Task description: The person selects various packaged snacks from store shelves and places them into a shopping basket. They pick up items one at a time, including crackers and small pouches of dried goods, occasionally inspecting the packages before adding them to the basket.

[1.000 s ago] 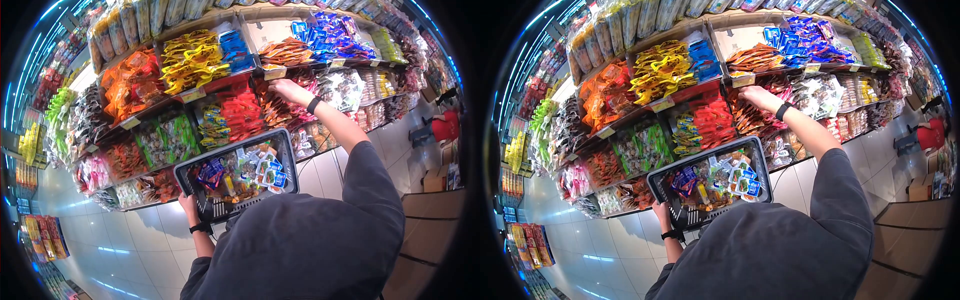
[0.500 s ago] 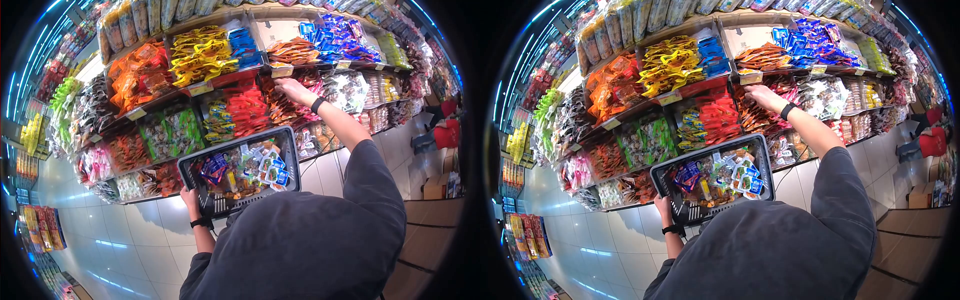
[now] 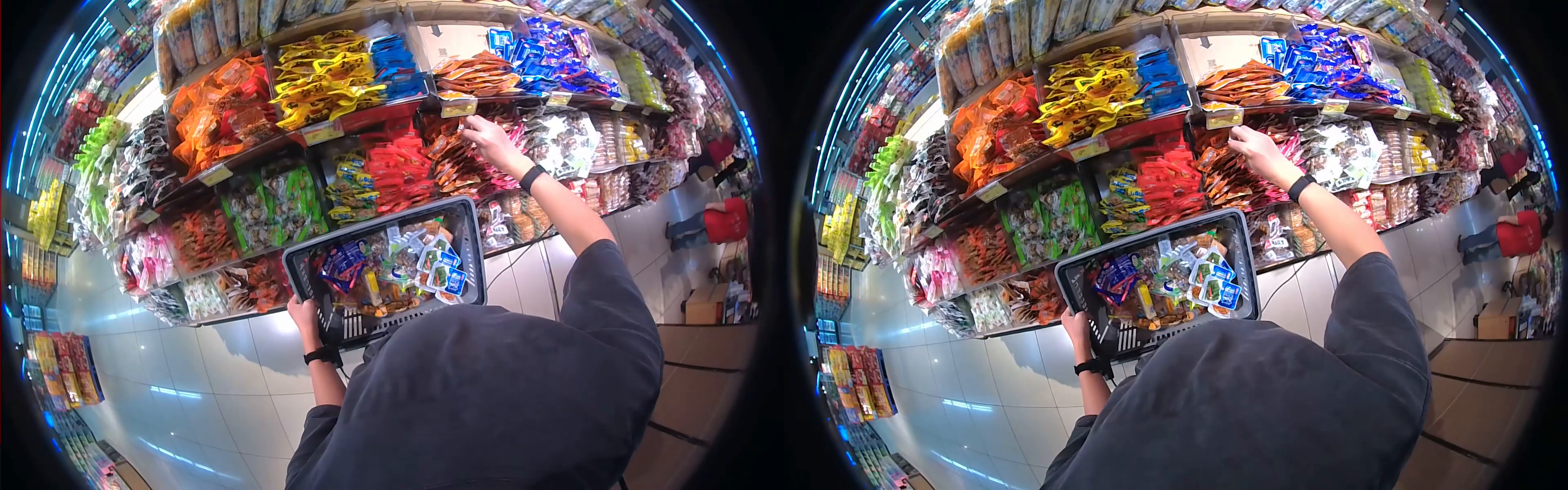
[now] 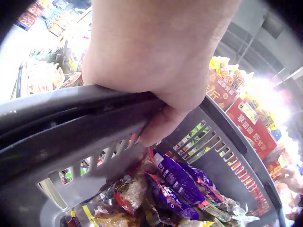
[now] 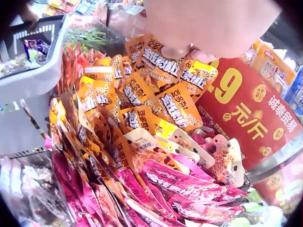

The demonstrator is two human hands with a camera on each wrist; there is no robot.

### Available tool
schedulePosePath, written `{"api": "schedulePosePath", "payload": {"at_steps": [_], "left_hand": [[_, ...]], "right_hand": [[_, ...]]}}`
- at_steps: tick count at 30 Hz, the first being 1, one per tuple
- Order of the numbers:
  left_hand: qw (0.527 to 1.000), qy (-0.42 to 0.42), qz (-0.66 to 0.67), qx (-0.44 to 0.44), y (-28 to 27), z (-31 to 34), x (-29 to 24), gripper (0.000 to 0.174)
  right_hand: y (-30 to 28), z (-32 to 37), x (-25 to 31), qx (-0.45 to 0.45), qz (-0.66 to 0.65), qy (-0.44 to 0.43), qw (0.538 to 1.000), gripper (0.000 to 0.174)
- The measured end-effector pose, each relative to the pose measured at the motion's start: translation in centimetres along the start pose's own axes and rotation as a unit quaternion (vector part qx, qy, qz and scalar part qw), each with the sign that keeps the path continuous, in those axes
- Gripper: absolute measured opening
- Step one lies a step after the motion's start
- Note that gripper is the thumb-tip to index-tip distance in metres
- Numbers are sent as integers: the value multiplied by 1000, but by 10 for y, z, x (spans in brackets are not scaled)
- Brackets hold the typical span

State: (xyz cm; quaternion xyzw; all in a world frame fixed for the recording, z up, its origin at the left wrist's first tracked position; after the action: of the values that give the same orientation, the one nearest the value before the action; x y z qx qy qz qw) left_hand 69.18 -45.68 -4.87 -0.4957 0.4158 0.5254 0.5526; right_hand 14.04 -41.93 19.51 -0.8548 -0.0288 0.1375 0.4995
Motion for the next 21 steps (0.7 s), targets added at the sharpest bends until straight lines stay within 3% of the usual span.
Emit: {"api": "schedulePosePath", "payload": {"at_steps": [8, 11, 13, 17, 20, 21], "left_hand": [[1000, -18, 9, 5, 4, 7, -10, 15], [1000, -6, -23, 6, 3, 5, -7, 17], [1000, 0, -18, 9, 7, 4, -10, 18], [1000, -6, -17, 0, -1, -4, 9, 18], [999, -27, -42, 4, -4, 1, 11, 17], [999, -15, -48, 14, -2, 3, 4, 17]], "right_hand": [[-57, 4, 3, -48, -57, 60, 995, 30], [-97, 17, 11, -130, -81, 125, 980, 32], [-121, 27, 17, -160, -104, 172, 966, 25], [-158, 59, 42, -180, -187, 302, 917, 15], [-156, 82, 68, -175, -389, 349, 834, 11], [-151, 89, 79, -151, -467, 375, 787, 9]]}}
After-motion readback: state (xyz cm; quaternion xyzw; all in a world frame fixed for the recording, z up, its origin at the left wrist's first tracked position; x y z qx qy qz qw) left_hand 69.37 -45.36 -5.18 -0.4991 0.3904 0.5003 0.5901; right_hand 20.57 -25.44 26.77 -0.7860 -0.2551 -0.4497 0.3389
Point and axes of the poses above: each hand's wrist, its own z-axis away from the middle knuckle, its own y-axis out of the palm, x = y × z, the point moved 10 cm from there along -z, towards the middle knuckle, and after that the axes turned 14 degrees about z, right-handed, at the moved point
